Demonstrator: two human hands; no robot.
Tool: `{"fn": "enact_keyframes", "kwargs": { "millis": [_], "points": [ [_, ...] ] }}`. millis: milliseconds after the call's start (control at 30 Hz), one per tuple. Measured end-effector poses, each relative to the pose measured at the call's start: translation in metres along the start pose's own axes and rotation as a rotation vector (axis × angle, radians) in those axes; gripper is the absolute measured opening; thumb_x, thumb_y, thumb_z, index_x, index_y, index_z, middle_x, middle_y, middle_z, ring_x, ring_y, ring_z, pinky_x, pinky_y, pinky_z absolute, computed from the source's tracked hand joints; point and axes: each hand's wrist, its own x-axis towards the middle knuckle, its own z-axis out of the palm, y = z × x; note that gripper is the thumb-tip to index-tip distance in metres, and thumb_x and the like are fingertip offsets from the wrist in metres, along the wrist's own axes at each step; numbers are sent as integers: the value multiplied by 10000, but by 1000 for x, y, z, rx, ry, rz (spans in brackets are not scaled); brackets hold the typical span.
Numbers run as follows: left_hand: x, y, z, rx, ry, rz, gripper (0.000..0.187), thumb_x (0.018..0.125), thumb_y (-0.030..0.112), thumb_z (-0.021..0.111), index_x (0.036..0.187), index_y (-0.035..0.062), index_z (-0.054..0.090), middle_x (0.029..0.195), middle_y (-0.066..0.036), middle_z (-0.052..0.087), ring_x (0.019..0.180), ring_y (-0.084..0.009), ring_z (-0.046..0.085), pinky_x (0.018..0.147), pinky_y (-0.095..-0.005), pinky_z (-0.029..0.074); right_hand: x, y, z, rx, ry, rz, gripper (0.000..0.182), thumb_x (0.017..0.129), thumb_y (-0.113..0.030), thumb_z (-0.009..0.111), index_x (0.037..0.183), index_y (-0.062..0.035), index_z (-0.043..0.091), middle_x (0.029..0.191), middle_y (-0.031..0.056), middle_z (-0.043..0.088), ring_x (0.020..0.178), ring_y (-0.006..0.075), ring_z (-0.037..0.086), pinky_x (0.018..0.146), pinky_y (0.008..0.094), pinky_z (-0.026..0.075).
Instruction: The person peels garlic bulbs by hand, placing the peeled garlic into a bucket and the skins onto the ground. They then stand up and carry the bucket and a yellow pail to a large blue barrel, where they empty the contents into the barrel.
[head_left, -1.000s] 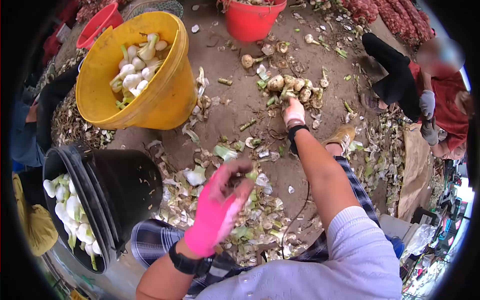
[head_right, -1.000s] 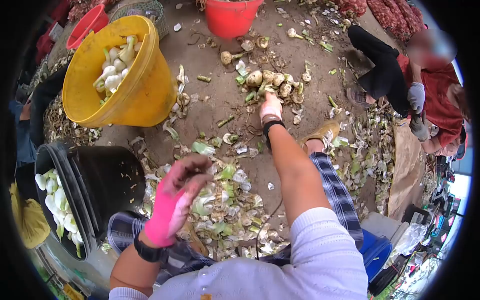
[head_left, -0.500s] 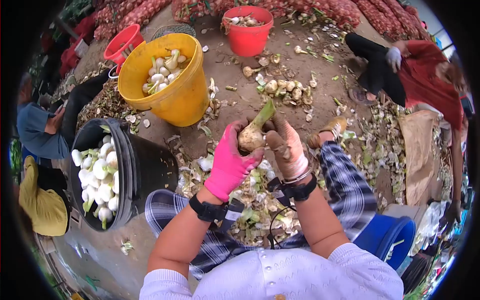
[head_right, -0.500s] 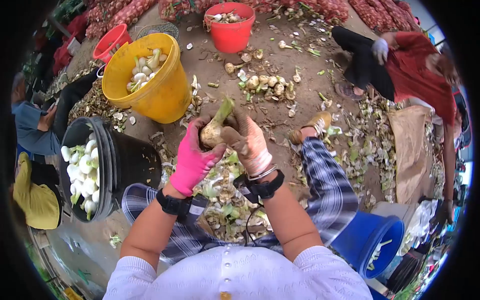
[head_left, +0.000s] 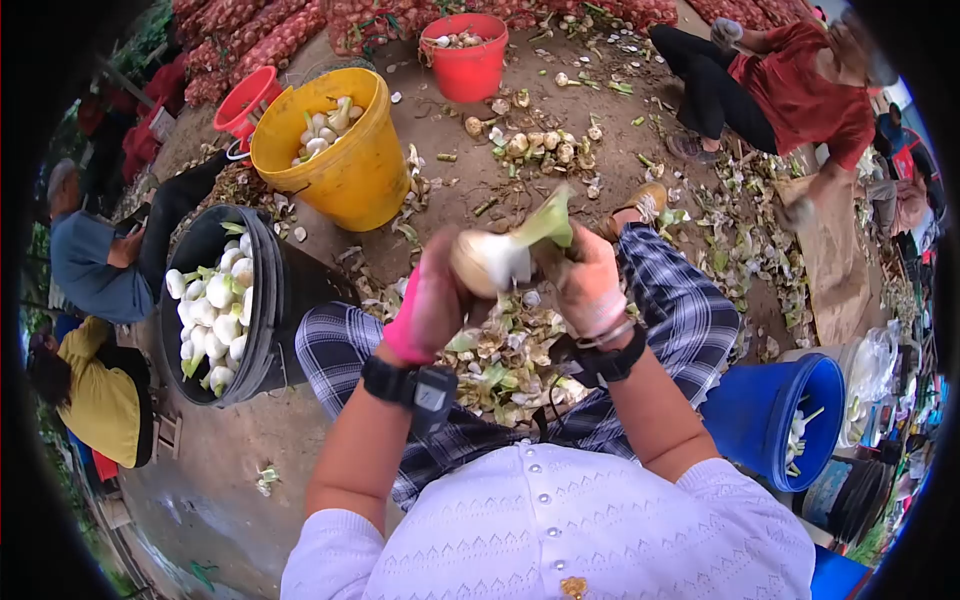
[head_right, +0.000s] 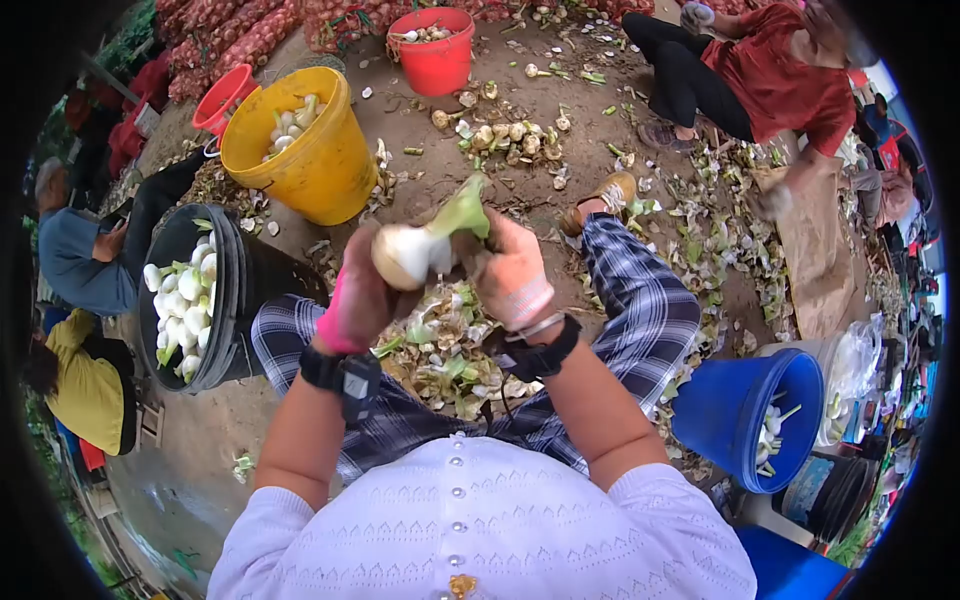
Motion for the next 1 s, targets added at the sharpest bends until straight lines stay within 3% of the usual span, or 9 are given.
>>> {"fn": "enact_keyframes", "kwargs": {
  "millis": [100,167,200,233,300,333,467,733,1000],
  "points": [
    [-8,-9,41,-107,229,345,668,932,465,432,1392,27,226,1118,-109,547,815,-165,584,675,-259,486,5,1,14,-130,215,-63,364,763,93,501,1111,15,575,891,32,627,810,105,561,714,241,475],
    [-19,-19,26,633,267,464,811,885,394,591,1431,52,100,1294,-107,442,976,-184,565,795,-264,489,-11,-1,21,-396,132,-29,360,765,97,520,1112,15,573,861,23,617,762,101,551,693,231,472],
    [-25,-10,31,618,340,312,791,825,316,694,1398,44,221,1209,-73,511,938,-165,577,798,-268,497,-18,-9,30,-212,-44,76,331,780,82,563,1103,9,579,865,37,623,741,109,553,671,238,474],
    [-23,-15,25,619,353,311,791,825,316,694,1398,44,221,1209,-73,511,938,-165,577,798,-268,497,-24,-22,40,23,-149,309,297,800,44,610,1092,-5,592,877,57,634,736,125,576,650,249,486],
    [-17,-32,11,11,273,311,581,856,322,650,1297,42,396,1061,-46,566,852,-141,591,728,-263,511,-12,-16,23,23,-220,320,239,828,-4,612,1066,-12,602,891,81,644,728,149,605,600,273,509],
    [-18,-29,19,-186,478,229,416,882,329,609,1173,49,509,952,-21,579,766,-116,592,621,-241,502,-5,-11,17,134,-80,286,210,856,-34,559,1057,8,602,892,92,648,750,183,644,602,301,552],
    [-12,-34,-6,105,374,223,615,885,549,490,1306,104,434,1042,-65,562,822,-160,574,678,-273,509,5,9,6,449,87,265,286,871,-8,481,1150,-4,541,943,105,646,767,201,649,598,315,567],
    [-20,-12,37,22,77,285,901,801,695,461,1452,135,189,1346,-128,370,931,-199,563,719,-306,530,-15,-2,14,-412,185,-34,384,688,134,472,1037,6,568,949,138,638,852,250,635,734,302,505],
    [-12,-20,-8,51,76,43,777,837,663,440,1317,54,387,1048,-83,576,717,-136,583,581,-235,467,-24,-23,-2,-860,-91,-425,421,570,98,576,937,-102,622,887,123,618,854,345,581,738,396,477]
  ]
}}
